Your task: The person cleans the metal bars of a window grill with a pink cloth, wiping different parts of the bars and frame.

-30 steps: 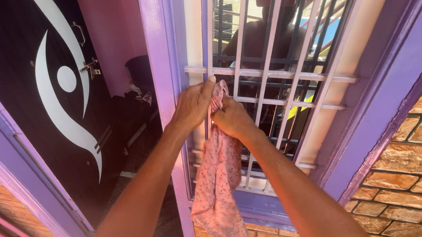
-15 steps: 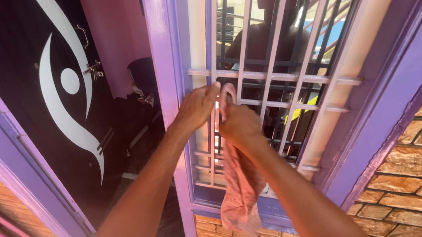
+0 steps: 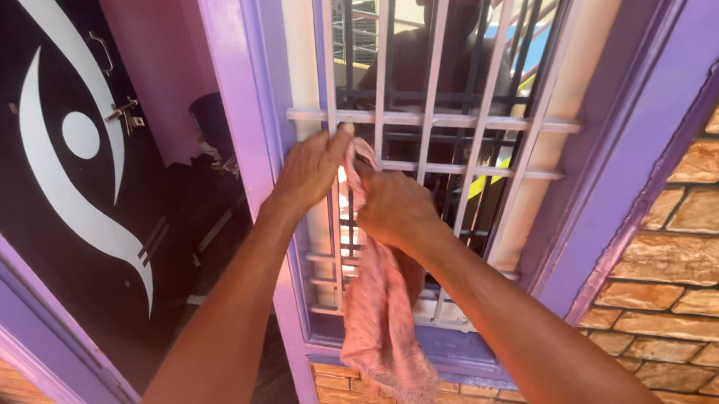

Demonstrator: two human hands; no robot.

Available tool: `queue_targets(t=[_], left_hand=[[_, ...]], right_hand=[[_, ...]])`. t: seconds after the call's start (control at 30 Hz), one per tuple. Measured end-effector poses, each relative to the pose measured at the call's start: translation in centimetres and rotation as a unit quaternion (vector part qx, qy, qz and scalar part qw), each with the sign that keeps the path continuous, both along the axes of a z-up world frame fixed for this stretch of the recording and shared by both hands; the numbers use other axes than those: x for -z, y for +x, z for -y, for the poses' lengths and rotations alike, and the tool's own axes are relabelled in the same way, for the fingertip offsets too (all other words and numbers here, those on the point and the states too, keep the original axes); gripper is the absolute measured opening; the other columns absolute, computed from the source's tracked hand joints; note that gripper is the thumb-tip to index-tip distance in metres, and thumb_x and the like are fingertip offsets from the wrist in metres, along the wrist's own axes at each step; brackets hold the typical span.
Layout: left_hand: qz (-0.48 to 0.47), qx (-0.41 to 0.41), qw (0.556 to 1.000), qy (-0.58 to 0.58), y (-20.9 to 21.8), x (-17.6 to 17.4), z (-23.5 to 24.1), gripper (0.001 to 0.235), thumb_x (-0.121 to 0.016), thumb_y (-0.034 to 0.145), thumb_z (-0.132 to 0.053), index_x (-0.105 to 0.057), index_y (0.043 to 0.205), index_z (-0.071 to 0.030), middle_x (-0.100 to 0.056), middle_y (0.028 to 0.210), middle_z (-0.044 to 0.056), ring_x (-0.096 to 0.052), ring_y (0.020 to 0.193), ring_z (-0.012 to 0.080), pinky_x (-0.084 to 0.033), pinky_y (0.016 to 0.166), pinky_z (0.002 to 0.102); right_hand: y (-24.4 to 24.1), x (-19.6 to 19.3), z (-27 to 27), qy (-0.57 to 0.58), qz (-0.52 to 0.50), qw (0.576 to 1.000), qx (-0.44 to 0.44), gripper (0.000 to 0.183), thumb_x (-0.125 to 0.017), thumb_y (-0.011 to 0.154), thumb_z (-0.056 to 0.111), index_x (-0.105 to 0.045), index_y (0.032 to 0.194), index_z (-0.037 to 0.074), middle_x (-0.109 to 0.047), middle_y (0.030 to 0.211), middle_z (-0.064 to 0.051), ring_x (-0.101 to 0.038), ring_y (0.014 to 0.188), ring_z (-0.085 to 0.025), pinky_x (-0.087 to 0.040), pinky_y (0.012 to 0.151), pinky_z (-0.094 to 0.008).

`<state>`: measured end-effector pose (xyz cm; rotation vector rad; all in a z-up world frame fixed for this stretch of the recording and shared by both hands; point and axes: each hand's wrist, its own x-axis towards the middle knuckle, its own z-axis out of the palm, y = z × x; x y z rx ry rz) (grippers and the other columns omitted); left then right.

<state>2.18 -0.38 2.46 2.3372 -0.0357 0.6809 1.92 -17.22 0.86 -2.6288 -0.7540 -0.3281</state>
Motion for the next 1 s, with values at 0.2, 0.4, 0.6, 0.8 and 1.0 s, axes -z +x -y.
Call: queue_targets(t=[0.2, 0.4, 0.6, 0.8, 1.0], left_hand=[[0.025, 0.033, 0.996, -0.082, 0.1, 1.1, -0.7, 0.079, -0.037, 0.089, -0.076, -0.077, 0.11, -0.01, -0.074, 0.107, 0.017, -0.066, 0.109, 0.0335, -0.046, 0.094, 0.044], [0.025, 0.068, 0.99, -0.123, 0.3, 1.2, -1.0, 0.083, -0.045, 0.084, -0.079, -0.08, 0.109, -0.008, -0.079, 0.11, 0.013, -0.072, 0.111, 0.0253, -0.05, 0.1, 0.037], [-0.021, 0.01, 0.993, -0.119, -0.6, 0.6, -0.3, 0.086, -0.041, 0.082, -0.08, -0.08, 0.115, -0.011, -0.077, 0.1, 0.021, -0.073, 0.104, 0.0317, -0.052, 0.097, 0.044], [0.015, 0.067, 0.99, -0.125, 0.6, 0.1, -0.7, 0.093, -0.032, 0.083, -0.083, -0.081, 0.112, -0.009, -0.078, 0.115, 0.011, -0.066, 0.116, 0.026, -0.042, 0.102, 0.042], [0.016, -0.014, 0.998, -0.064, -0.6, 1.1, 0.0, 0.08, -0.053, 0.088, -0.074, -0.077, 0.097, 0.002, -0.076, 0.096, 0.02, -0.075, 0.098, 0.032, -0.054, 0.094, 0.044]], right_hand=[[2.5, 1.6, -2.6, 0.097, -0.016, 0.994, -0.05, 0.059, -0.064, 0.082, 0.014, -0.054, 0.138, 0.0, -0.071, 0.112, -0.028, -0.069, 0.111, -0.041, -0.054, 0.1, -0.049], [0.9, 0.6, 0.1, 0.001, -0.022, 1.0, -0.016, 0.068, -0.058, 0.083, 0.013, -0.045, 0.149, 0.007, -0.07, 0.113, -0.028, -0.068, 0.108, -0.043, -0.052, 0.098, -0.051], [1.3, 1.5, -2.6, 0.1, -0.01, 0.994, -0.042, 0.082, -0.06, 0.075, 0.008, -0.035, 0.152, -0.001, -0.069, 0.109, -0.032, -0.069, 0.106, -0.043, -0.053, 0.097, -0.048], [-2.0, 2.8, 3.7, 0.036, 0.051, 0.998, -0.013, 0.077, -0.059, 0.076, 0.007, -0.047, 0.152, 0.011, -0.07, 0.082, -0.029, -0.071, 0.083, -0.045, -0.056, 0.083, -0.052], [-2.3, 2.0, 2.4, 0.226, 0.014, 0.974, -0.007, 0.078, -0.057, 0.079, 0.005, -0.034, 0.154, 0.006, -0.077, 0.07, -0.018, -0.077, 0.07, -0.033, -0.061, 0.078, -0.042]])
